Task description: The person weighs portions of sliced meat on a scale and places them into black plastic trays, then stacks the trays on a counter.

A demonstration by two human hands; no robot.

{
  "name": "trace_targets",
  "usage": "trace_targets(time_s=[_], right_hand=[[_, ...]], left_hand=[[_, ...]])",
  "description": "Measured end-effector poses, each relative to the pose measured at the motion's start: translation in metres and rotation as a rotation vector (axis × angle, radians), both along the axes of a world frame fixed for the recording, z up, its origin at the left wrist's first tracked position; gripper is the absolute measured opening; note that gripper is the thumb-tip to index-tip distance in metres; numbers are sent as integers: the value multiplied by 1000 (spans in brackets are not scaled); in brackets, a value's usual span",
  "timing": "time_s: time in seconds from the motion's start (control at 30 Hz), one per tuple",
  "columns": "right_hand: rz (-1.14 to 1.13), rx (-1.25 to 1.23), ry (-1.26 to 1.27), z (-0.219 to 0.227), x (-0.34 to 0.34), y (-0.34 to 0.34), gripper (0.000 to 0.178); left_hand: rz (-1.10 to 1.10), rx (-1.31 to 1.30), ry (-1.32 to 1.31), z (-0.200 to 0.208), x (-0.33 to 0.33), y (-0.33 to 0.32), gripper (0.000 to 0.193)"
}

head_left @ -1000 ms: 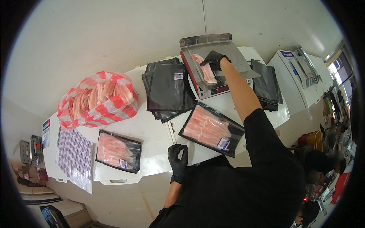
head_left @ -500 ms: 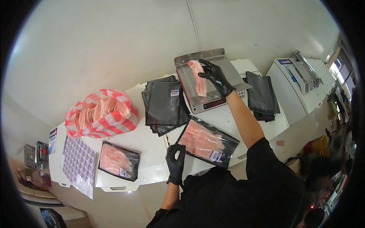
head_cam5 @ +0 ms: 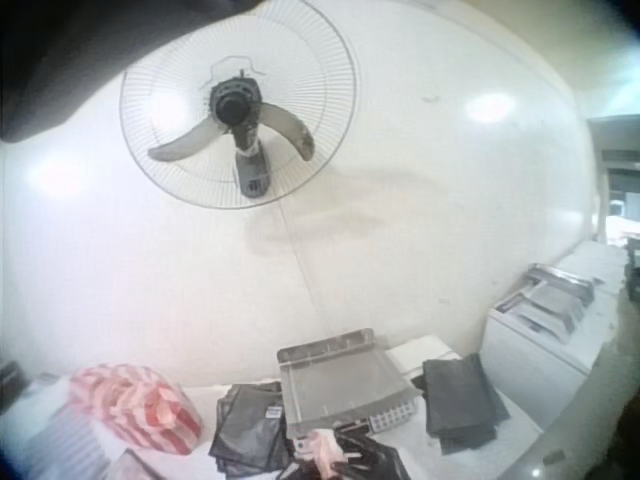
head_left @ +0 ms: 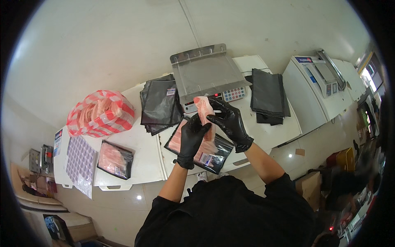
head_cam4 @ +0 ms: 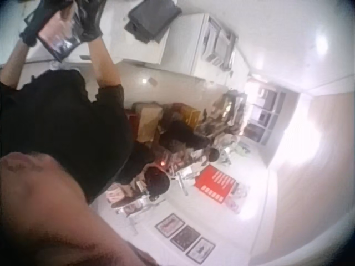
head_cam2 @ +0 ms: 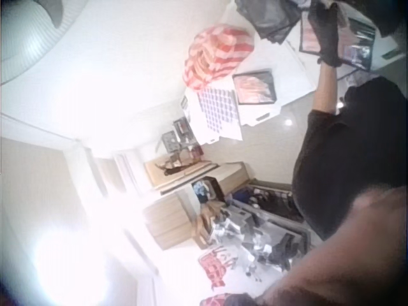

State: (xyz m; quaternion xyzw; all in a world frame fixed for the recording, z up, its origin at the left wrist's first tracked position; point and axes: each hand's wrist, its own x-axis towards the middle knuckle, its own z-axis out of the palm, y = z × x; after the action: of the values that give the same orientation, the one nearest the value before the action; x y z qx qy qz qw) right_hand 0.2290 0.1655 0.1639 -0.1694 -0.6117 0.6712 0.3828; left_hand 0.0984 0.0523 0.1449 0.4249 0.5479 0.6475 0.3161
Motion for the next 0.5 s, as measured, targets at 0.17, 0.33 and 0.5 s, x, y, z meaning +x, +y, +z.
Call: trace_targets(time_s=[0.17,0.33,0.5], right_hand=[[-176,1012,-242,5,61,11,60],[-19,795,-269,-6,90,12,41],[-89,649,-289,-11,106,0,37]], left_hand=[[-78,-140,100,-1,30,-7,40],[-39,-190,98,-4,63,-12,38],[155,-236,226,-14,94,-10,39]])
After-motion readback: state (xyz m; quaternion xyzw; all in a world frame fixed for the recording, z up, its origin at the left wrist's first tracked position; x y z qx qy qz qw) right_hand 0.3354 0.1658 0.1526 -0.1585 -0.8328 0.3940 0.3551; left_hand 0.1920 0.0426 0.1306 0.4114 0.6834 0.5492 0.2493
